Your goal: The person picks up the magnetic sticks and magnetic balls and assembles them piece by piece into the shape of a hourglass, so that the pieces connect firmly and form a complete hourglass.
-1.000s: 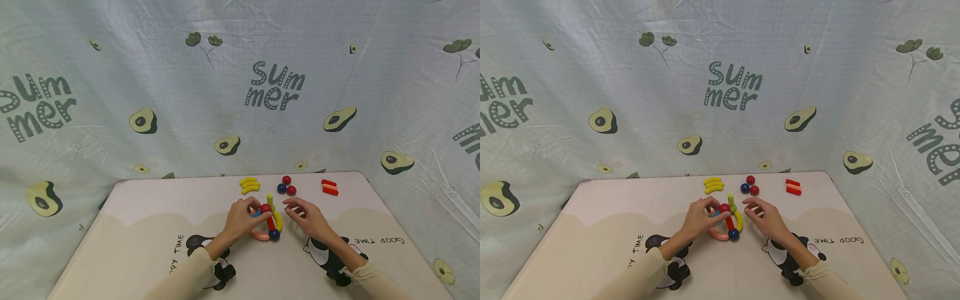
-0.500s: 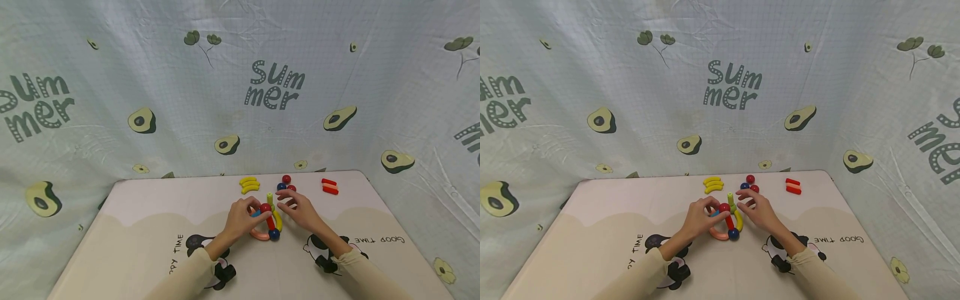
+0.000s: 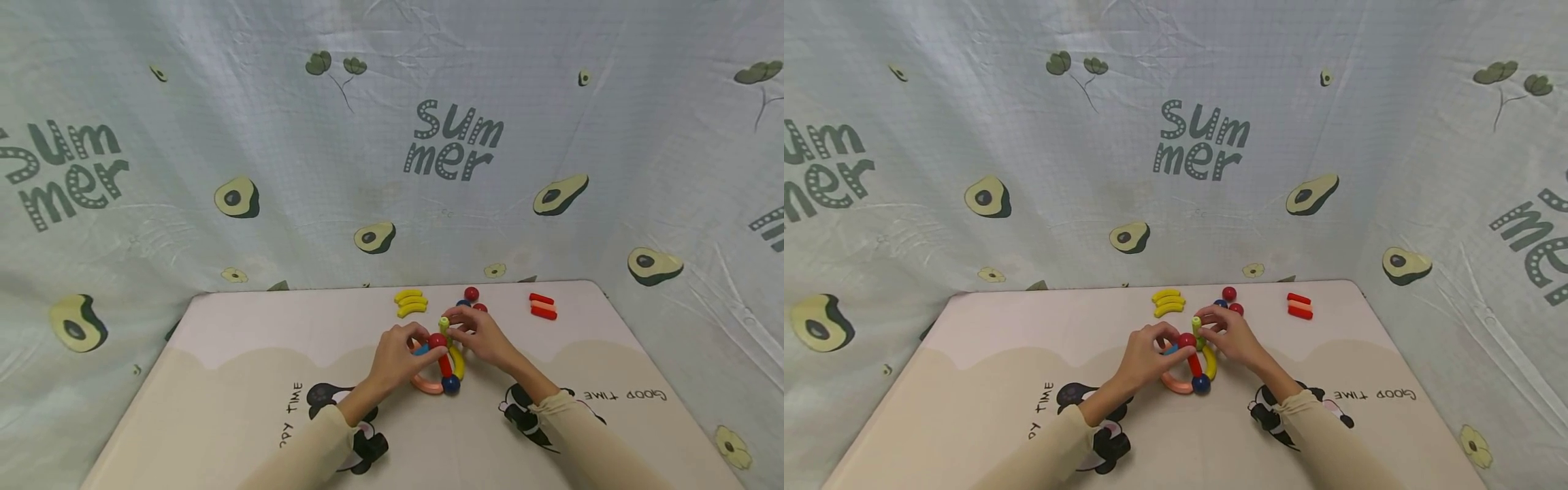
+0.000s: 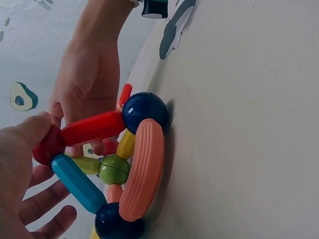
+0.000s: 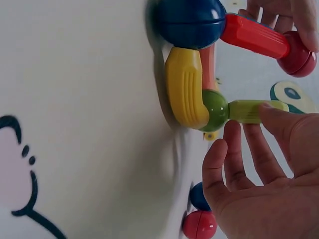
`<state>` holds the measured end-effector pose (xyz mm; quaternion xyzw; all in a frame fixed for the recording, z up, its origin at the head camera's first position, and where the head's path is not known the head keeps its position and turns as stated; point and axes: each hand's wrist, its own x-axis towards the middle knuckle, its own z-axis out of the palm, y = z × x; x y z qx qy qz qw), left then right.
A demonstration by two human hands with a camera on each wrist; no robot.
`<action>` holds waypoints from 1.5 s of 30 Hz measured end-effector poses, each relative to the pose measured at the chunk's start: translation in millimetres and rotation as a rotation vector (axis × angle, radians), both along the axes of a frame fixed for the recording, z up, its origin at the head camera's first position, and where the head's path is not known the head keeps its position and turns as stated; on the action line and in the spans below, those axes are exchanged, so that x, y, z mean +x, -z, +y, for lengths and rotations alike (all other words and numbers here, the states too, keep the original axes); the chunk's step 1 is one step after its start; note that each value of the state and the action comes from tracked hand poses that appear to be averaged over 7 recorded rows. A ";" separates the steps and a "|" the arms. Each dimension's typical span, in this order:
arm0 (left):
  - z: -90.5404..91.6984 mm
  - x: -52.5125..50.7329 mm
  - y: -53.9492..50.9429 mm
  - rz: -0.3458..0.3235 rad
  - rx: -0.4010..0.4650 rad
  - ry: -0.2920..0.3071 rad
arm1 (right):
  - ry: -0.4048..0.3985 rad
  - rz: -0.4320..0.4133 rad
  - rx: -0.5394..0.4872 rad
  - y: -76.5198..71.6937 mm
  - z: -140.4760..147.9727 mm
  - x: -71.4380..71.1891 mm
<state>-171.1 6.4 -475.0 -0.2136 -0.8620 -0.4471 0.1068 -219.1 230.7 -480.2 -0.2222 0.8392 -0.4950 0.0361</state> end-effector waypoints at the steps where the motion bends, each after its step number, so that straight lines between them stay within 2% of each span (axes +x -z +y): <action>1: -0.2 0.1 0.1 -0.008 -0.004 -0.001 | -0.002 0.001 0.000 0.5 0.7 0.4; 5: -2.1 0.0 0.4 -0.022 -0.006 0.015 | -0.012 0.031 -0.001 2.2 4.4 2.5; 15: -16.1 -1.4 -1.3 -0.023 0.022 0.102 | -0.019 0.102 0.036 1.4 13.4 13.5; 23: -28.4 -1.5 -0.8 -0.065 0.039 0.124 | -0.032 0.156 0.062 1.6 9.7 26.5; 33: -30.5 -3.7 -0.1 -0.056 0.053 0.172 | -0.063 0.193 0.094 1.0 3.5 37.2; 45: -32.9 -7.1 -1.3 -0.098 0.035 0.161 | -0.043 0.208 0.090 4.7 -1.6 37.0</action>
